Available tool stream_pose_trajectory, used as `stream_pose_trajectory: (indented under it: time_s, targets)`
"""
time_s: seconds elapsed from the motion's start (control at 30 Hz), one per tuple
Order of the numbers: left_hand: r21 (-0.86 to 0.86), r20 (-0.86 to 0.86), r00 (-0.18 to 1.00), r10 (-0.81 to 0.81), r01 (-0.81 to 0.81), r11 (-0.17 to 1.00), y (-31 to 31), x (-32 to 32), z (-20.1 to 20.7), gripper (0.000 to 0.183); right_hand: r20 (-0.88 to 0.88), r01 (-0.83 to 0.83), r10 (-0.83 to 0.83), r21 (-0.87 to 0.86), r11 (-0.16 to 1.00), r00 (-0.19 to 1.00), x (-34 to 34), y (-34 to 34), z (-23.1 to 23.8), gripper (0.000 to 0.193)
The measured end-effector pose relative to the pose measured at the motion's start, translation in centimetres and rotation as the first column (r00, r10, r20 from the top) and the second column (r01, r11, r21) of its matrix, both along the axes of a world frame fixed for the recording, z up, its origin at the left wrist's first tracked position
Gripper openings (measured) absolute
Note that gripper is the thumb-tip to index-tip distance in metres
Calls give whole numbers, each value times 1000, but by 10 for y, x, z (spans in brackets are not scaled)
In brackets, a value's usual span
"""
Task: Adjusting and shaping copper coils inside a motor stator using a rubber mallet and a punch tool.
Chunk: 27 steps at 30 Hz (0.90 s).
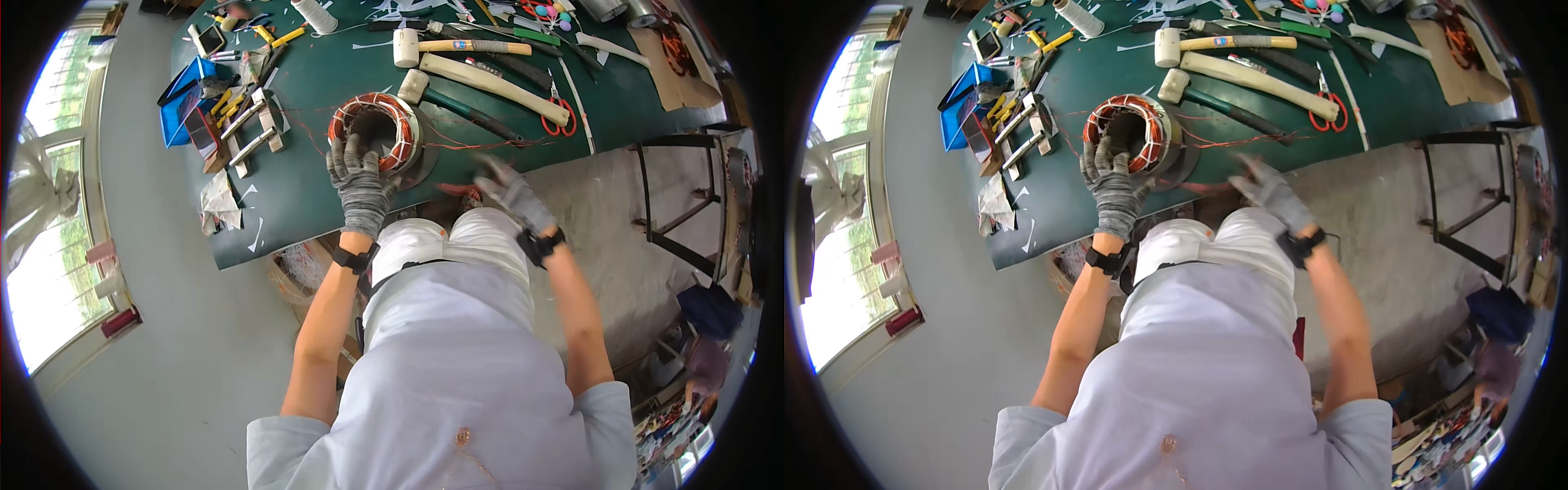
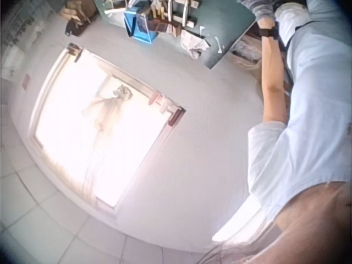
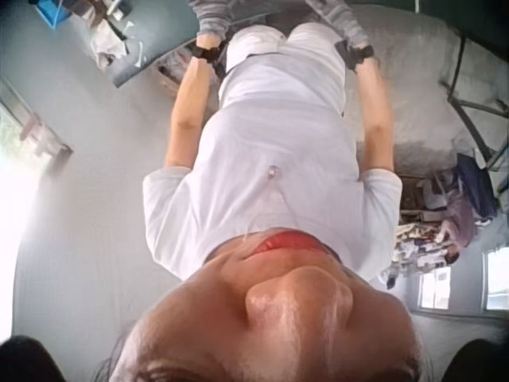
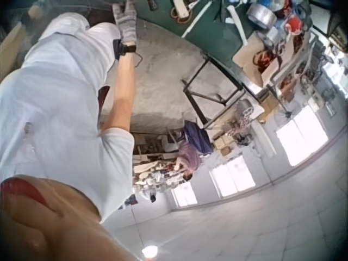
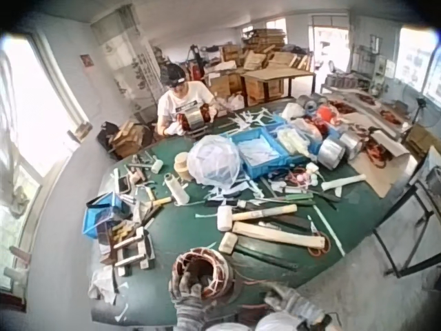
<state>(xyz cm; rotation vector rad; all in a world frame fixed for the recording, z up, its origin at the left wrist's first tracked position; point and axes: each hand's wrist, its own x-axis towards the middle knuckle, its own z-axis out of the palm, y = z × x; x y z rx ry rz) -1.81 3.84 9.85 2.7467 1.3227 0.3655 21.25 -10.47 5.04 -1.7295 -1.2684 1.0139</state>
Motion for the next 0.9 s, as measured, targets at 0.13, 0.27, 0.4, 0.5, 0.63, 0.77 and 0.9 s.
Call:
stream_pose_trajectory:
  time_s: [0.13, 0.27, 0.4, 0.5, 0.63, 0.77, 0.9]
  targets:
    - [46, 115, 993, -9, 4, 999, 6, -8, -18, 61, -635, -167, 154, 40, 985, 757, -29, 63, 48, 39]
    - [92, 144, 967, -209, 198, 976, 28, -27, -29, 61, -245, -294, 398, 370, 881, 884, -29, 31, -8, 20]
    - [86, 58, 920, -387, 382, 920, 63, -47, -23, 60, -709, -393, 311, 52, 918, 632, -8, -23, -23, 22]
    - [9, -120, 910, -397, 400, 916, 68, -49, 9, 58, -731, -352, 140, -145, 925, 668, 18, -40, 3, 22]
    - [62, -198, 975, -105, 119, 991, 45, -31, 42, 54, -575, -378, 209, -190, 906, 791, 30, -24, 18, 22]
    - [-727, 571, 587, 574, 37, 686, -6, -39, 26, 43, -147, -329, 310, -132, 935, 939, 20, 3, 15, 28]
    - [-767, 583, 660, 473, 257, 588, -70, -52, -72, 28, -56, -497, 504, 104, 861, 862, -17, 37, 5, 24]
